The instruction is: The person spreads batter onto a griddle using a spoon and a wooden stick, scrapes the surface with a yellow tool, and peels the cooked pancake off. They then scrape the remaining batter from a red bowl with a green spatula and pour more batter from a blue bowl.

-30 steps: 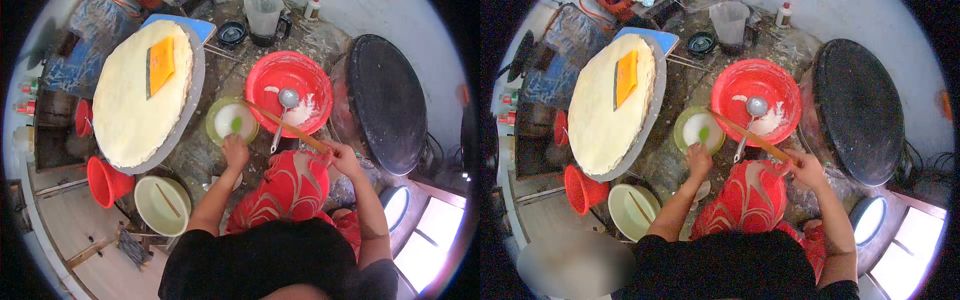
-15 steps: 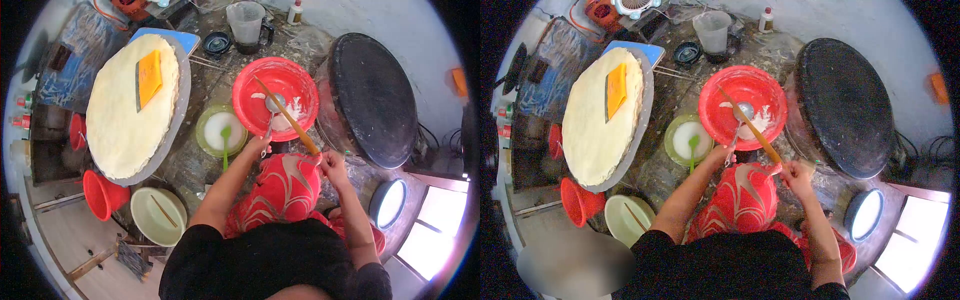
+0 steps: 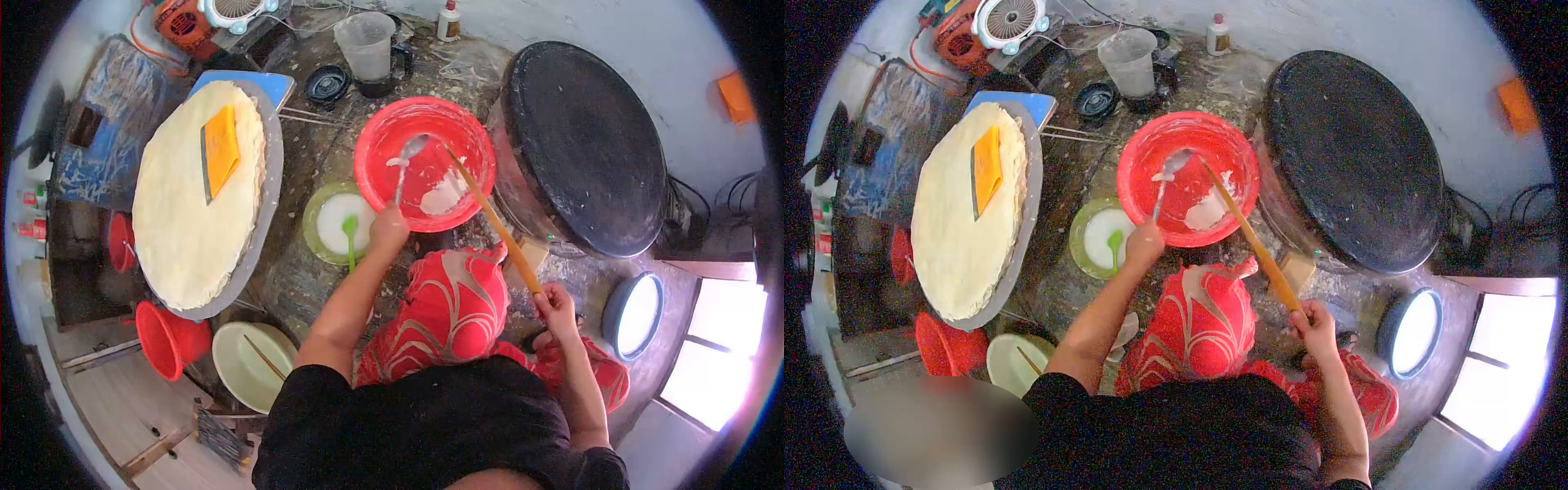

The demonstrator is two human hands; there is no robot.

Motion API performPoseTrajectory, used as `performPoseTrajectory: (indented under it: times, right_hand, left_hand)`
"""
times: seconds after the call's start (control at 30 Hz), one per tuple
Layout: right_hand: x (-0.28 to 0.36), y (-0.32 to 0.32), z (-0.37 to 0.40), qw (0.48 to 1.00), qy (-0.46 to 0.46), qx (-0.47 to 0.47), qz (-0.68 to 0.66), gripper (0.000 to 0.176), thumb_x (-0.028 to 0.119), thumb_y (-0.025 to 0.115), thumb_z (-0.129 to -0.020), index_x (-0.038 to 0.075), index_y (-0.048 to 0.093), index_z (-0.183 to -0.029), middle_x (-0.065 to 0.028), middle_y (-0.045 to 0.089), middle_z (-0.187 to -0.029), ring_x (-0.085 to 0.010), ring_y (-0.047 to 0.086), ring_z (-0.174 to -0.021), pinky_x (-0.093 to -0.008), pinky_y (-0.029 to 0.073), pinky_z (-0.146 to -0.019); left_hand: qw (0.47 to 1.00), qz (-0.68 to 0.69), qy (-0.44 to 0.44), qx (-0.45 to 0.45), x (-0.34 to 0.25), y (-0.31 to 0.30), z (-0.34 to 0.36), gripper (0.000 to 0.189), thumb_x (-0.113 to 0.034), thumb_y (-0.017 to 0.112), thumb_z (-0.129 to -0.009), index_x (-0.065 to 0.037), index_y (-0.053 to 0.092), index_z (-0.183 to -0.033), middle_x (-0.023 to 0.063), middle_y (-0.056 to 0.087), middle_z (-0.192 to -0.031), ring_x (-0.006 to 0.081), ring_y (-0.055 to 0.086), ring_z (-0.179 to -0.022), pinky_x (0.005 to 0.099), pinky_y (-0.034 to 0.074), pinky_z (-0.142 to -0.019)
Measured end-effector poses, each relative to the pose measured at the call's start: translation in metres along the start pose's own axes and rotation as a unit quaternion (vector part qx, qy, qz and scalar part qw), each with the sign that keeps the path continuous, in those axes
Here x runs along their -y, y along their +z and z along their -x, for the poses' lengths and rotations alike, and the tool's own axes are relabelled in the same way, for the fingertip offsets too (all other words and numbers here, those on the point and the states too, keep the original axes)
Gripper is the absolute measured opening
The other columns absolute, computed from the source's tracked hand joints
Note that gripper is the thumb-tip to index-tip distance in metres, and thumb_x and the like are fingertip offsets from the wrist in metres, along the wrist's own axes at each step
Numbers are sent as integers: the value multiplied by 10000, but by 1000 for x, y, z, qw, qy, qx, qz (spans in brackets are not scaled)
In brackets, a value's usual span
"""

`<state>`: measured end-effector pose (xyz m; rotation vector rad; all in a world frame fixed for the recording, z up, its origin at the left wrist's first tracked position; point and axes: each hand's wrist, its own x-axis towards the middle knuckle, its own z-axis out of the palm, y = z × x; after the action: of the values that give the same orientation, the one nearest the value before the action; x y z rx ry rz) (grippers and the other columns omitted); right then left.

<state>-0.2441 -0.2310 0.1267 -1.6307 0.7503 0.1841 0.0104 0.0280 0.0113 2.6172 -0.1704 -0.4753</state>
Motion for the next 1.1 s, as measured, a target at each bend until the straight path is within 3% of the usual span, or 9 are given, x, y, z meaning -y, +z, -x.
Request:
performPoseTrajectory:
  times: [0.17,0.23,0.37,0.47,0.63,0.77,0.9,0.97,1.1]
  right_hand:
    - [-13,-10,11,1000,0,-27,-12,60,74,538,-833,45,495,-863,-1,524,-660,-61,471,-483,-195,369,-422]
    - [-17,-9,12,999,-9,-38,-19,58,70,539,-831,48,500,-869,3,525,-662,-57,473,-487,-194,368,-423]
    - [-10,-6,10,999,11,-34,-38,59,72,543,-830,54,508,-874,8,525,-659,-53,472,-488,-191,363,-420]
    - [-11,-7,10,997,16,-39,-60,56,72,546,-829,60,512,-872,14,523,-649,-48,469,-485,-187,357,-417]
    - [-16,-11,8,997,18,-43,-67,70,74,551,-826,53,508,-878,11,525,-632,-55,470,-471,-195,354,-408]
    - [-26,-13,7,998,-11,-54,-39,81,69,550,-825,42,500,-882,1,526,-626,-65,474,-468,-205,356,-401]
    - [-35,-12,5,998,-18,-50,-31,96,57,542,-823,31,493,-901,-12,524,-620,-74,475,-468,-216,362,-400]
    - [-33,-12,3,999,-9,-43,-28,101,53,539,-823,31,491,-910,-16,523,-619,-77,474,-467,-217,364,-401]
    - [-31,-12,4,998,-15,-53,-19,93,58,549,-819,28,500,-892,-16,524,-620,-80,481,-469,-218,368,-401]
  left_hand:
    - [992,-115,52,4,19,4,-11,197,-137,473,-747,11,538,-860,195,608,-783,318,614,-760,418,493,-640]
    - [991,-94,-36,-87,12,6,-8,166,-132,481,-739,1,556,-803,164,613,-762,283,623,-746,387,504,-622]
    - [993,-73,-35,-87,15,25,-21,162,-126,488,-726,2,584,-753,190,615,-774,314,616,-765,406,499,-642]
    - [998,-18,-49,-19,6,33,-23,201,-136,488,-722,22,606,-762,231,606,-795,353,600,-801,430,488,-667]
    - [974,-112,71,182,-18,14,-3,249,-150,480,-702,26,620,-810,247,593,-828,373,585,-817,445,471,-699]
    - [998,-4,-28,57,23,6,-28,256,-174,490,-699,15,619,-813,248,591,-842,377,579,-827,456,460,-697]
    - [999,22,-17,24,33,33,-42,253,-187,491,-706,14,612,-800,250,591,-841,376,579,-822,459,455,-711]
    - [987,-85,69,121,5,43,-23,238,-182,487,-727,12,606,-798,255,589,-844,379,578,-820,459,450,-723]
    - [976,-43,41,210,-31,19,-1,244,-191,478,-769,29,571,-819,251,574,-835,387,559,-816,458,435,-725]
